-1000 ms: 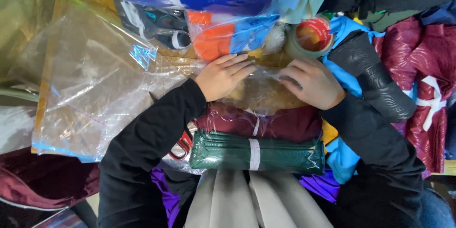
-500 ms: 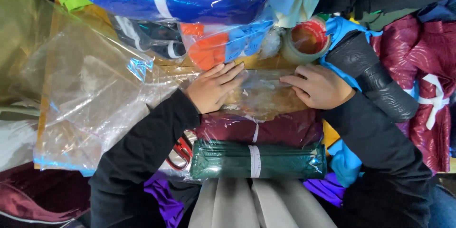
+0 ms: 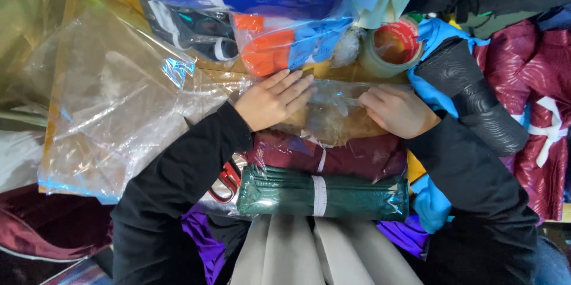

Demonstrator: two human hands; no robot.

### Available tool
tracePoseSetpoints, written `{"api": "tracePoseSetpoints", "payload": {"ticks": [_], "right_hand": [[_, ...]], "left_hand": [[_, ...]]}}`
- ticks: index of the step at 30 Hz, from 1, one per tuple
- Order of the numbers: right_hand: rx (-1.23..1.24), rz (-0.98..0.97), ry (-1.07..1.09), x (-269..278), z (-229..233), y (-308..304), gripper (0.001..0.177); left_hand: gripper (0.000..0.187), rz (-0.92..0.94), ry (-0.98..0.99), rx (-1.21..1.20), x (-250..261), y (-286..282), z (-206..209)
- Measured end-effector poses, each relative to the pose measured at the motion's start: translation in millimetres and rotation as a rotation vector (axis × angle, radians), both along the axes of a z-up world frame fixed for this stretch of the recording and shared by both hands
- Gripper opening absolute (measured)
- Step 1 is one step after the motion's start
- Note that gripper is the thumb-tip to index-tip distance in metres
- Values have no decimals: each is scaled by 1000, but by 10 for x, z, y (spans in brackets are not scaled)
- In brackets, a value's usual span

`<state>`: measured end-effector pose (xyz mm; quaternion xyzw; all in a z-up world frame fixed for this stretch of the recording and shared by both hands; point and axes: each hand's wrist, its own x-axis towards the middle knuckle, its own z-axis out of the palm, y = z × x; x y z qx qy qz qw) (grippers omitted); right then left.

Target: The person is folding various colored fabrics, placing them into clear plastic bags, and sealing the bags using adhesive tape.

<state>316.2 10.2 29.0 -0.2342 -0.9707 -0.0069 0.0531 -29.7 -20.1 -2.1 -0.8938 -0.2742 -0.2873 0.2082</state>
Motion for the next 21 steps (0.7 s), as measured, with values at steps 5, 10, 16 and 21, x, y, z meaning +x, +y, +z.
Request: {"api": "tracePoseSetpoints", "payload": {"ticks": [5, 10, 16, 21], "right_hand": [[-110, -45, 37, 8, 95, 8, 8], [-309, -65, 11, -69, 231, 44, 16], [-478, -293, 95, 48, 140, 78, 17], [-497, -444, 102, 65, 59, 67, 25]], "left_hand": [[27, -29, -30, -50, -87, 44, -131], [55, -19, -93, -257, -134, -11, -166], [48, -156, -213, -584, -176, 43, -70], [40, -149, -217, -591, -212, 41, -74]]}}
